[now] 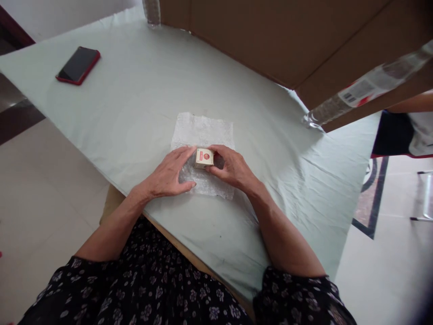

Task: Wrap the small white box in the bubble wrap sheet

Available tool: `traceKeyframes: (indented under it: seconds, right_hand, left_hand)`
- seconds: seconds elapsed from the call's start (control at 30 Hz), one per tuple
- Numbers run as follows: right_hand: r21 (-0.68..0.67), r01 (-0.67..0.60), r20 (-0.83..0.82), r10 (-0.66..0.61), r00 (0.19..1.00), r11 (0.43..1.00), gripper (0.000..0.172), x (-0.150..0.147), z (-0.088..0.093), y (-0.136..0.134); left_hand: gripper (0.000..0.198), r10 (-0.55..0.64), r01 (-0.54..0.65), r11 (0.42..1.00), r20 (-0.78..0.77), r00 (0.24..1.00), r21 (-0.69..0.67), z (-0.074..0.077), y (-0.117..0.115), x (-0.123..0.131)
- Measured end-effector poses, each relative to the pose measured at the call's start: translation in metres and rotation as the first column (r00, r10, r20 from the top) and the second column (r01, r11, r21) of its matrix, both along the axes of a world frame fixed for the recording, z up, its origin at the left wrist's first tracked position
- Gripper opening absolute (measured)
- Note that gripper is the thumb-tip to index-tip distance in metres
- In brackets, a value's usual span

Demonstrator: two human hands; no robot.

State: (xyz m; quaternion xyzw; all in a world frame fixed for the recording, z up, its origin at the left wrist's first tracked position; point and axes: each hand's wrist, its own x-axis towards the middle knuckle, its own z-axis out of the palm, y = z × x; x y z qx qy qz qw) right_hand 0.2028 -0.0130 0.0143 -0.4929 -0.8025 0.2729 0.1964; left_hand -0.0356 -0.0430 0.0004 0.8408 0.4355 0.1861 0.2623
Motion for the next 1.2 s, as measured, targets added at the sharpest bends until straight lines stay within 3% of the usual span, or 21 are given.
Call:
traceKeyframes:
  seconds: [0.27, 0.47, 0.73, 1.0, 1.2]
  right_hand:
    - [-0.013, -0.006, -0.011, 0.006, 1.0, 1.0, 0.04, 0.0, -0.001, 0.001]
    - [-0.02, -0.012, -0.019, 0.012, 1.0, 1.0, 0.042, 0.001, -0.001, 0.0]
    - [-0.01, -0.025, -0.053, 0.024, 0.998, 1.0, 0.042, 0.001, -0.003, 0.001]
    - [0.003, -0.046, -0.025, 0.046, 0.999, 0.999, 0.046, 0.003, -0.006, 0.004]
    - [-0.1, -0.099, -0.124, 0.087, 0.988, 0.99, 0.054, 0.012, 0.003, 0.006]
  left_hand:
    - [0.063, -0.017, 0.033, 0.991, -0.123, 0.992, 0.132, 0.016, -0.031, -0.009]
    - [0.038, 0.014, 0.03, 0.977, -0.206, 0.978, 0.21, 0.015, -0.039, -0.002]
    - [0.017, 0.015, 0.008, 0.92, -0.057, 0.998, 0.393, 0.005, -0.037, 0.006]
    - [0.015, 0.097, -0.14, 0.891, 0.121, 0.988, 0.432, 0.004, -0.03, 0.012]
    - [0.022, 0.086, -0.085, 0.914, 0.016, 0.996, 0.398, 0.009, -0.03, 0.017]
